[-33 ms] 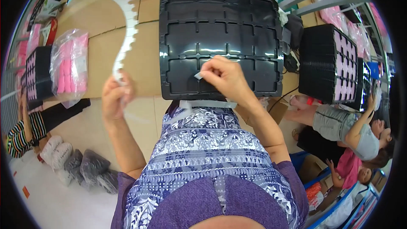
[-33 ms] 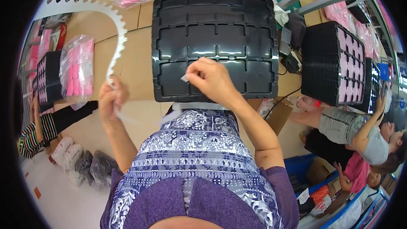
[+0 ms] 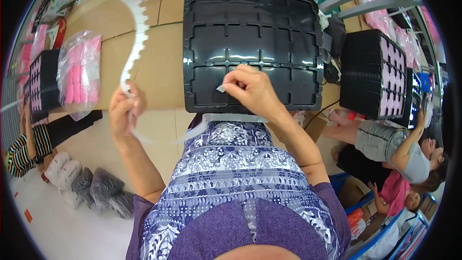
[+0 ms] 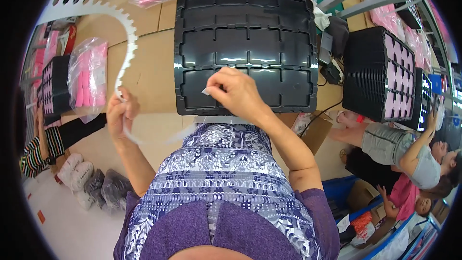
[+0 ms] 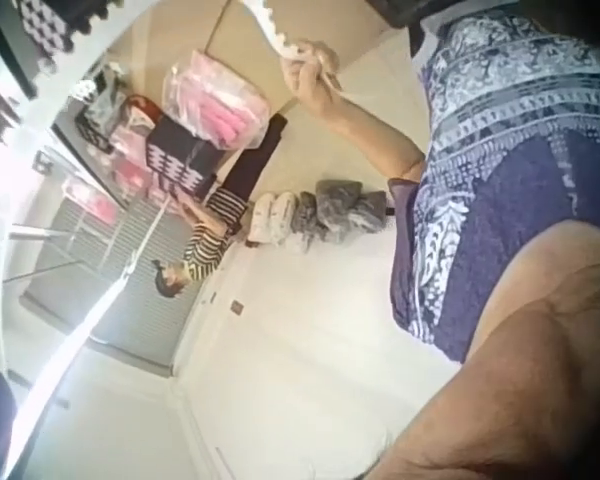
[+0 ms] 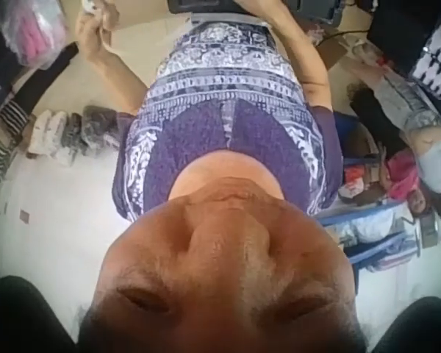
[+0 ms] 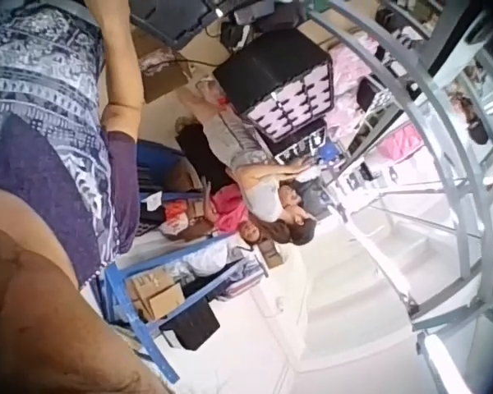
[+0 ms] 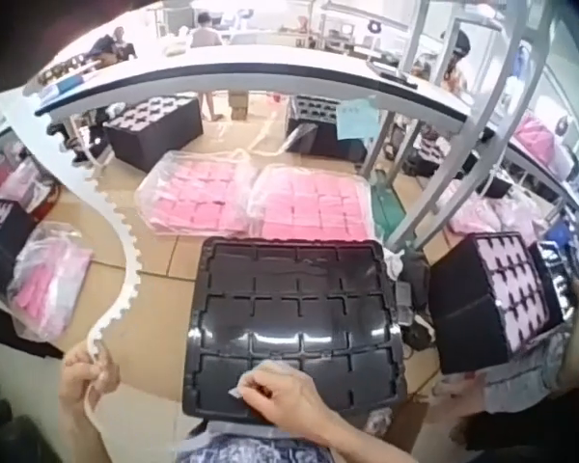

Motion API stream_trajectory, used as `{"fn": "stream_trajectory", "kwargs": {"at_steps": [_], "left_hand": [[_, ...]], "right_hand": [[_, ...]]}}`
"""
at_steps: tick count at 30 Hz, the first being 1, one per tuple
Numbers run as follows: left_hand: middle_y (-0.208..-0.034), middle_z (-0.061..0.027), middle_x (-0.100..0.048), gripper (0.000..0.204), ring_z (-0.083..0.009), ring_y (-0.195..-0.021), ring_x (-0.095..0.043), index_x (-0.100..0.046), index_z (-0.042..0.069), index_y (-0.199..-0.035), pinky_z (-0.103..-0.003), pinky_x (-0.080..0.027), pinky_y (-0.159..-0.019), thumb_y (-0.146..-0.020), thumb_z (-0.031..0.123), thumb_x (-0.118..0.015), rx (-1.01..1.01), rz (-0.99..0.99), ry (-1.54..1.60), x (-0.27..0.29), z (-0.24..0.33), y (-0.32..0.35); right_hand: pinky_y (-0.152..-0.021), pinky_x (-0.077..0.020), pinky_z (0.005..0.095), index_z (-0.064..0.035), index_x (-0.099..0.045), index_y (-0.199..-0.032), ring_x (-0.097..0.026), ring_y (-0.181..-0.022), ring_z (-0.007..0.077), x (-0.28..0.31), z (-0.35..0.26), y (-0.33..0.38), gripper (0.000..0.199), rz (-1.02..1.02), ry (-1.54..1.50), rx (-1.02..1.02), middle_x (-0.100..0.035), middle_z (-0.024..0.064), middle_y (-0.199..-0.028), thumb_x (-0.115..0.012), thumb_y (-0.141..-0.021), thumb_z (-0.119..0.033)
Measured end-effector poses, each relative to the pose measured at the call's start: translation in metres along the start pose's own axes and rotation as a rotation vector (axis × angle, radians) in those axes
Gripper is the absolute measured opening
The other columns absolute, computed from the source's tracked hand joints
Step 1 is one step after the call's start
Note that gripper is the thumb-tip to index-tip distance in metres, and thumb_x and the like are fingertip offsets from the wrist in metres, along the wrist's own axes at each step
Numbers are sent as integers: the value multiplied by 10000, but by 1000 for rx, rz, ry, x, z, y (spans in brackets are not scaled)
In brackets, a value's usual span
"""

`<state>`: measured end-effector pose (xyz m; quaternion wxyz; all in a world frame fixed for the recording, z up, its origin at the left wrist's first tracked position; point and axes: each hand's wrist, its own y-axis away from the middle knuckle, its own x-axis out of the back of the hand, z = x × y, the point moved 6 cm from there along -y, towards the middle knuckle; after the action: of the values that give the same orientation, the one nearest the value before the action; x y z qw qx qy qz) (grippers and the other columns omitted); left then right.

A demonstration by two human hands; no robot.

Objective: The person places pink foam inserts into black trays, stacks the trays, and peels adhesive pieces from a strip to apply them onto the trays by hand.

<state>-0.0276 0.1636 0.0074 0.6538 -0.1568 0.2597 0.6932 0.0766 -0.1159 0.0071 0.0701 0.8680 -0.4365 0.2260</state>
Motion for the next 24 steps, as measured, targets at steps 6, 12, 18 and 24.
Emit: {"fn": "stream_trajectory", "kwargs": {"at_steps": [6,12,18,24], "left_hand": [[-784,27,-512,198,-61,-670,-470,-575,24,-1074,-221,-366,-593,-885,47,-520,9,492,-664,41,-3,8],[-855,26,-565,190,-48,-761,-514,-586,42,-1080,-219,-429,-666,-894,71,-608,-58,386,-582,9,-74,-41],[-842,9,-583,366,-64,-754,-538,-571,23,-1139,-230,-477,-674,-806,37,-722,-10,371,-627,-21,-84,-55],[-875,-26,-618,463,-95,-797,-595,-520,3,-1212,-240,-497,-703,-792,13,-714,37,302,-635,-21,-84,-53]], "right_hand": [[-628,-488,355,-79,-649,-787,-589,-738,226,-45,-2,-14,103,13,396,196,-601,36,-774,-722,-793,-151],[-635,-507,366,-77,-637,-749,-624,-731,238,-45,10,-20,150,34,481,99,-601,45,-739,-750,-754,-174],[-614,-513,344,-60,-584,-729,-618,-687,228,-56,1,-20,145,68,740,272,-569,61,-706,-708,-737,-135],[-560,-509,318,-64,-530,-751,-603,-671,201,-71,-12,-14,126,-133,916,452,-529,62,-722,-651,-725,-85]]}}
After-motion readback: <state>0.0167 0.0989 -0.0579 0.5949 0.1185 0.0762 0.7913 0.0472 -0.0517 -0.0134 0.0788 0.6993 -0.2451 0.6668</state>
